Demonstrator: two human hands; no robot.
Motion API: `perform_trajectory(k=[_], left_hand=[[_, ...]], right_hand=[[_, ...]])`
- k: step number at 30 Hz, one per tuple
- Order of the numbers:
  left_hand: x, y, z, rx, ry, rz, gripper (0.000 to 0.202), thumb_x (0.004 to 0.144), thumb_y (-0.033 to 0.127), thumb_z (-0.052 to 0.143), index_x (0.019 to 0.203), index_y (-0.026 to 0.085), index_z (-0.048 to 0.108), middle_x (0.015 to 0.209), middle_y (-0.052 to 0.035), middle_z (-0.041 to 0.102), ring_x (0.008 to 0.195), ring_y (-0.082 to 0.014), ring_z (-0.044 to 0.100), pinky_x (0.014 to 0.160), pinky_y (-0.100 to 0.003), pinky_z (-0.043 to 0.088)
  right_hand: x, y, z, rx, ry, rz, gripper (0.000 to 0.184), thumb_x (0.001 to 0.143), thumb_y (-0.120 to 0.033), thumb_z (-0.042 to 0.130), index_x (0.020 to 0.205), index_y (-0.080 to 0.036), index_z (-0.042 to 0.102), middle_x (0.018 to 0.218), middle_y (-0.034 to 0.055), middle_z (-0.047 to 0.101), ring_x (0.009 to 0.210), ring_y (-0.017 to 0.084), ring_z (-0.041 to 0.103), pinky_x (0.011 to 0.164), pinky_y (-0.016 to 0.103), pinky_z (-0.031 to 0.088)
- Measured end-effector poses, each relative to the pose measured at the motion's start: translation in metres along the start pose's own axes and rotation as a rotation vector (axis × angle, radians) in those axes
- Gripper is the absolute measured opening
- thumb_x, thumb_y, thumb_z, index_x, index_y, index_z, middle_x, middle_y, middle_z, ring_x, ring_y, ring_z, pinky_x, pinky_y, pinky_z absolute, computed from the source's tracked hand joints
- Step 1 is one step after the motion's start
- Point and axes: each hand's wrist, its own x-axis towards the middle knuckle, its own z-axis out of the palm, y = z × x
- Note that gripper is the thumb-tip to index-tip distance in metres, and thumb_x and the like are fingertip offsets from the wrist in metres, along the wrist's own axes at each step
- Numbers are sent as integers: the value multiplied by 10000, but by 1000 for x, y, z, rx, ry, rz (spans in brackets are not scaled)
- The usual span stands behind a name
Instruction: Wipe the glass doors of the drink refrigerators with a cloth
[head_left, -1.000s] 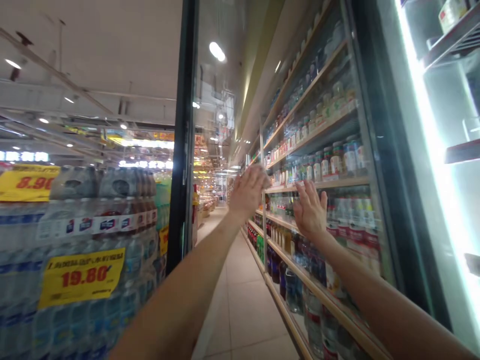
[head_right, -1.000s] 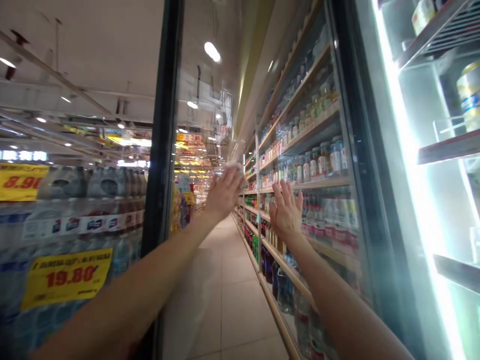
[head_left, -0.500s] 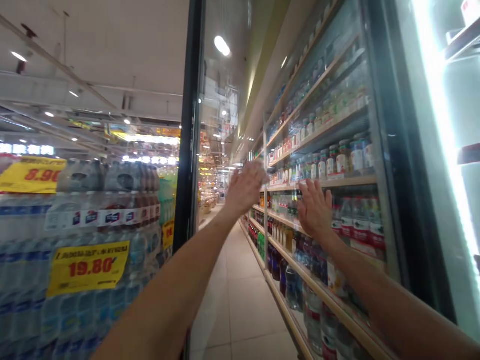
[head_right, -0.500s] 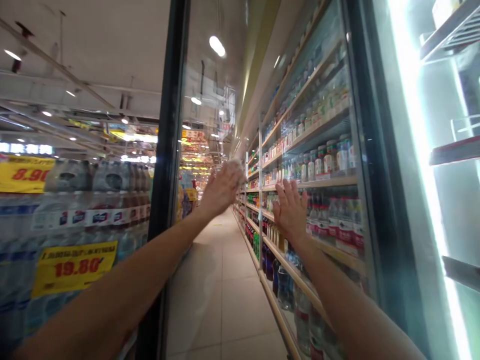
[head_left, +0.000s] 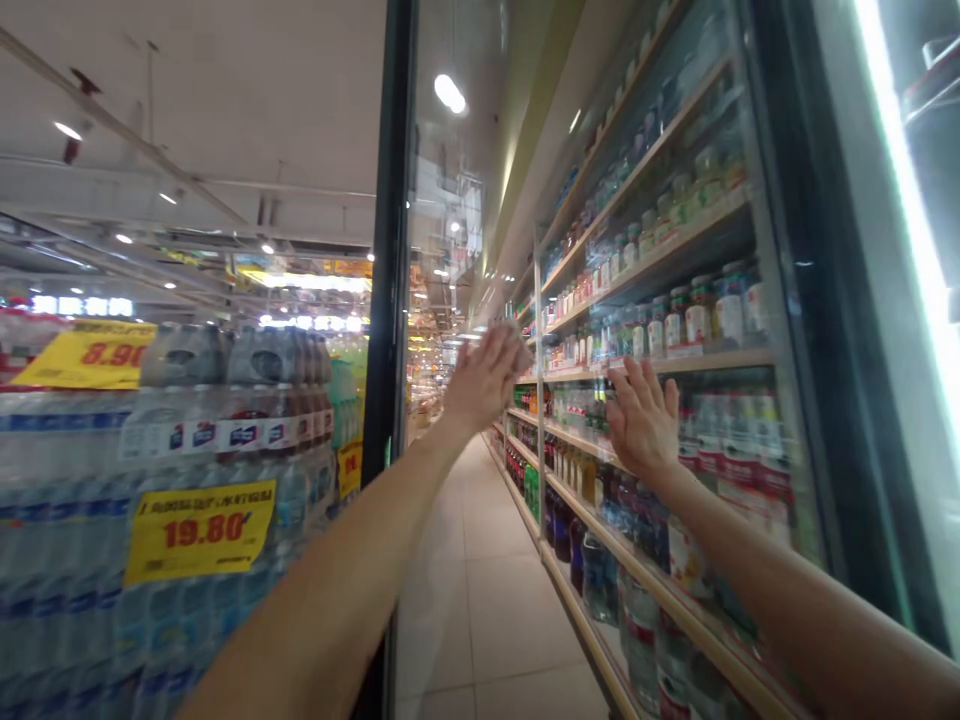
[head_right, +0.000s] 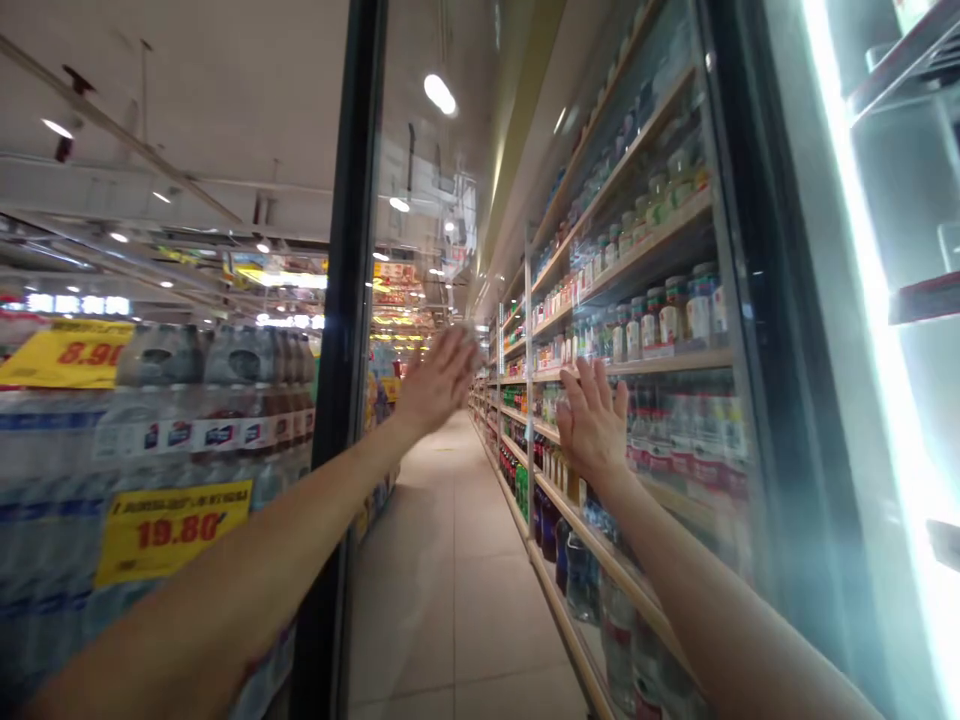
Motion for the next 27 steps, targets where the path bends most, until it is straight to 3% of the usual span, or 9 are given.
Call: perform_trajectory(k=[2, 4, 10, 12, 16, 18, 20, 24, 27], left_hand=[[7, -23, -7, 42, 73, -333, 487, 895, 313, 333, 1357, 163, 361, 1472, -98, 279, 1380, -251, 166, 1116, -492, 149], [11, -27, -10, 63, 83, -425, 508, 890, 316, 334, 1362, 130, 346, 1481, -117, 248, 1385, -275, 131, 1111, -521, 131], [5, 16, 2, -2, -64, 175, 489, 889, 368, 342, 1357, 229, 348, 1461, -10, 314, 1382, -165, 160, 1141, -427, 96], [6, 3, 0, 1, -20, 84, 484, 889, 358, 330, 1352, 218, 360, 1454, -22, 330, 1378, -169, 182, 1142, -423, 96], [15, -39, -9, 35, 118, -336, 522, 895, 308, 275, 1369, 98, 321, 1466, -150, 267, 1384, -274, 142, 1110, -547, 88], [17, -34, -9, 34, 126, -415, 524, 889, 315, 305, 1372, 111, 322, 1474, -137, 254, 1386, -277, 124, 1111, -539, 103], [14, -7, -4, -1, 53, -272, 513, 888, 324, 330, 1367, 142, 337, 1473, -106, 273, 1387, -255, 128, 1117, -507, 132], [5, 49, 9, -75, -115, 287, 474, 902, 320, 323, 1364, 215, 339, 1456, -38, 326, 1382, -181, 165, 1131, -443, 145], [6, 34, 5, -58, -115, 321, 467, 905, 284, 308, 1370, 241, 328, 1456, -12, 327, 1379, -163, 178, 1137, -424, 138]], right_hand=[[0, 0, 0, 0, -11, 11, 465, 895, -326, 343, 1346, -224, 387, 1428, 92, 377, 1360, 259, 242, 1068, 510, 185], [0, -1, 0, 1, -23, 17, 475, 893, -328, 346, 1357, -229, 372, 1439, 90, 359, 1364, 262, 229, 1068, 515, 181], [1, -1, -2, 2, -23, 11, 468, 892, -313, 345, 1352, -235, 379, 1435, 88, 366, 1361, 258, 238, 1062, 515, 200], [0, -1, -2, 9, -21, 12, 467, 892, -314, 341, 1351, -238, 381, 1432, 84, 372, 1359, 255, 244, 1064, 512, 201], [0, -1, -1, 20, -20, 23, 482, 892, -320, 332, 1367, -248, 353, 1439, 75, 362, 1366, 251, 225, 1072, 515, 180], [1, -2, -1, 19, -25, 28, 482, 894, -325, 329, 1369, -246, 349, 1443, 73, 355, 1369, 250, 218, 1073, 513, 174], [1, -2, -1, 17, -25, 30, 476, 896, -326, 329, 1364, -240, 357, 1444, 74, 353, 1368, 248, 221, 1074, 507, 174], [0, 0, -1, 21, -16, 13, 469, 899, -318, 328, 1357, -225, 371, 1430, 84, 376, 1358, 248, 249, 1074, 500, 182], [-1, 2, -1, 37, -9, 9, 482, 895, -310, 328, 1371, -235, 348, 1424, 75, 386, 1357, 239, 253, 1078, 499, 179]])
